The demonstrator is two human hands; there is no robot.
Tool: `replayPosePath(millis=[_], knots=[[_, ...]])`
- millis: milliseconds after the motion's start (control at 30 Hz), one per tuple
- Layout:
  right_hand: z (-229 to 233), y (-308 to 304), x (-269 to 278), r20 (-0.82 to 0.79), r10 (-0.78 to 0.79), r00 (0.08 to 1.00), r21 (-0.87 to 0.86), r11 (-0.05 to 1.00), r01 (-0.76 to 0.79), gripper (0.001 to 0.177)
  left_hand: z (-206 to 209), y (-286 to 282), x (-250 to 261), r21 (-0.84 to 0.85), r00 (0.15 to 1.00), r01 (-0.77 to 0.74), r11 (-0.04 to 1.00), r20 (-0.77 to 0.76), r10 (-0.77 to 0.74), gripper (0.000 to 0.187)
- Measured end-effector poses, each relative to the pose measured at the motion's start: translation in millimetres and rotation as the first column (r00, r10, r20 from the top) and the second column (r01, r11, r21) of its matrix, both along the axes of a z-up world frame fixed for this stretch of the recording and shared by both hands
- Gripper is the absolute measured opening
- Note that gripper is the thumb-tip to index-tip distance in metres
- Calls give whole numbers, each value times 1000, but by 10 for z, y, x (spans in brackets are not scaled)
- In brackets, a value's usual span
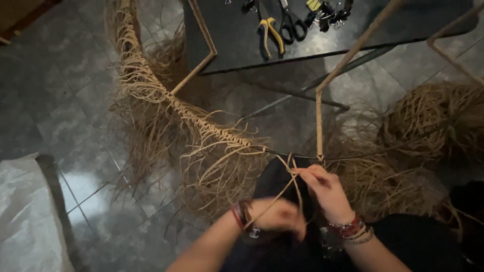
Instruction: Tying strands of dried grass or rope onto a circular frame to create a decorative item
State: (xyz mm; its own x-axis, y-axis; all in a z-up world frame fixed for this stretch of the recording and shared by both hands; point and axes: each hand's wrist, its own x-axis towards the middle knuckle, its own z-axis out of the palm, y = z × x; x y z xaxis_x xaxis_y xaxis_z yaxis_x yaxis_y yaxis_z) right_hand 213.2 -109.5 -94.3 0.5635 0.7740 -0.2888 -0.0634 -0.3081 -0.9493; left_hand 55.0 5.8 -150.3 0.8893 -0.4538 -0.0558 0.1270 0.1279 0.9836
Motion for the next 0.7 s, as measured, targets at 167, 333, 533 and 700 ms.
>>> replayPosePath(millis=[167,333,533,700], knots=[[-36,13,-36,-11,28,1000,42,999,-27,26,54,70,98,-290,945,-304,908,34,327,27],[-30,17,-80,-71,40,997,25,999,-39,29,551,137,19,34,991,106,994,-91,-102,28],[-24,31,-90,-27,52,998,9,999,-52,28,40,63,5,-61,906,20,998,422,7,52],[-210,51,-143,3,43,999,36,998,-43,29,453,61,127,-192,635,-725,661,-558,535,20]])
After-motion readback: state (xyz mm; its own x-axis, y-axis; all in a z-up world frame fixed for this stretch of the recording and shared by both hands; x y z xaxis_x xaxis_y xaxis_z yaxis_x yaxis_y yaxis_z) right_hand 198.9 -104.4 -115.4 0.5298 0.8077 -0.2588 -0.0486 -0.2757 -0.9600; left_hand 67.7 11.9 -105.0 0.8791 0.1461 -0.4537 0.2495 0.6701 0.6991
